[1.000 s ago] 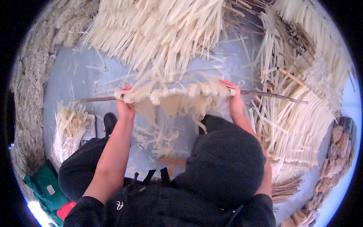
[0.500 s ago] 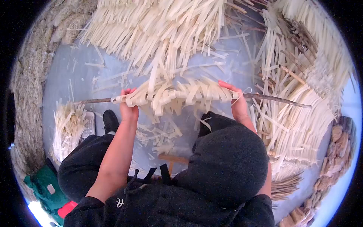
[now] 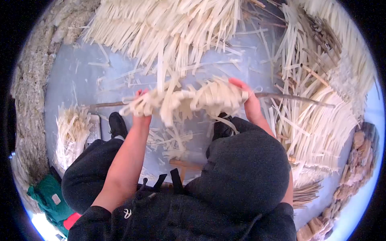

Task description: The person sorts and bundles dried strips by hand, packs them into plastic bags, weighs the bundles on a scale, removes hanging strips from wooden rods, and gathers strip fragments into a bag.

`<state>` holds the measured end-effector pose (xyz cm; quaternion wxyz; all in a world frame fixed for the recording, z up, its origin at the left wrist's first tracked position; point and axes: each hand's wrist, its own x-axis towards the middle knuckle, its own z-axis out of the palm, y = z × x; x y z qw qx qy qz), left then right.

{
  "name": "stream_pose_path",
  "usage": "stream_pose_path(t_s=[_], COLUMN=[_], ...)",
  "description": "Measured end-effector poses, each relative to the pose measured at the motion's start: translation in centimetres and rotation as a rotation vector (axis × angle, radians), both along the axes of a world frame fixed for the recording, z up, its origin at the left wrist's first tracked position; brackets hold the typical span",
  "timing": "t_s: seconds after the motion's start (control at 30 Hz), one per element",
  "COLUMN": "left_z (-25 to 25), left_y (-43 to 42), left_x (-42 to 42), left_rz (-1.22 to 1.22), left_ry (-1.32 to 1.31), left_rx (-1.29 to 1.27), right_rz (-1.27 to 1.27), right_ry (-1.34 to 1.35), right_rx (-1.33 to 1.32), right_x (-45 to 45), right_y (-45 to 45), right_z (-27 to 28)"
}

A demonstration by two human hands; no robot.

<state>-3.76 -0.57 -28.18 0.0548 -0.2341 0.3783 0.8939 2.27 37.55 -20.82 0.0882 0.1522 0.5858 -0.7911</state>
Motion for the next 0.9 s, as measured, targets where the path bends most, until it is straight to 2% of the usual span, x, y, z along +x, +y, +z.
stream_pose_path(t_s=[0.07, 0.13, 0.17, 0.2, 0.23, 0.27, 0.33, 0.37, 0.43, 0.47, 0.5, 0.53, 0.6, 0.63, 0.67, 0.7, 0.73, 0.9], left_z=[1.8, 4.3, 5.3, 6.7, 8.2, 8.5, 8.7, 10.3, 13.9, 12.5, 9.2, 5.0, -4.1, -5.7, -7.0, -8.2, -9.3, -5.9], left_y=[0.7, 1.0, 1.0, 0.9, 0.5, -0.8, -3.8, -3.0, -0.9, -1.4, -2.8, -4.7, -8.2, -8.4, -8.4, -8.9, -9.5, -7.8], left_x=[-2.2, -2.9, -2.9, -3.0, -3.0, -3.2, -4.3, -4.7, -5.5, -6.1, -6.9, -7.8, -8.5, -8.0, -7.5, -7.2, -7.0, -6.7], left_rz=[-0.012, -0.025, -0.003, 0.019, 0.033, 0.029, -0.060, -0.061, 0.040, 0.040, -0.060, -0.163, -0.259, -0.295, -0.334, -0.345, -0.332, -0.256], left_ry=[0.085, 0.087, 0.197, 0.305, 0.277, 0.271, 0.388, 0.386, 0.055, 0.055, -0.119, -0.295, -0.276, -0.394, -0.513, -0.516, -0.539, -0.518], left_rx=[-0.113, -0.121, -0.107, -0.094, -0.241, -0.250, -0.327, -0.327, -0.642, -0.643, -0.831, -1.013, -0.982, -0.948, -0.912, -0.907, -0.844, -0.764], right_rz=[-0.010, 0.080, 0.080, 0.134, 0.187, 0.183, 0.145, 0.105, 0.198, 0.291, 0.262, 0.260, -0.320, -0.326, -0.353, -0.379, -0.386, -0.373], right_ry=[0.066, 0.020, 0.022, -0.018, -0.062, -0.067, -0.214, -0.303, -0.356, -0.407, -0.528, -0.525, -0.520, -0.521, -0.415, -0.309, -0.314, -0.387], right_rx=[0.107, -0.162, -0.169, -0.326, -0.485, -0.495, -0.735, -0.727, -0.763, -0.798, -0.770, -0.770, -0.519, -0.515, -0.482, -0.448, -0.443, -0.535], right_x=[-2.1, -2.6, -2.8, -2.9, -2.7, -2.3, -1.6, -1.3, -0.6, -0.3, -0.1, 0.5, 1.8, 2.5, 3.5, 4.0, 4.4, 3.2], right_y=[-1.1, -1.8, -1.9, -2.0, -2.2, -2.6, -3.7, -4.5, -4.7, -4.8, -4.6, -4.3, -3.3, -2.3, -1.0, -0.5, -0.1, -1.0], right_z=[2.9, 4.5, 5.3, 6.0, 6.0, 5.6, 4.9, 4.5, 2.2, 1.2, 0.6, -0.4, -3.4, -5.1, -6.8, -7.0, -7.4, -7.7])
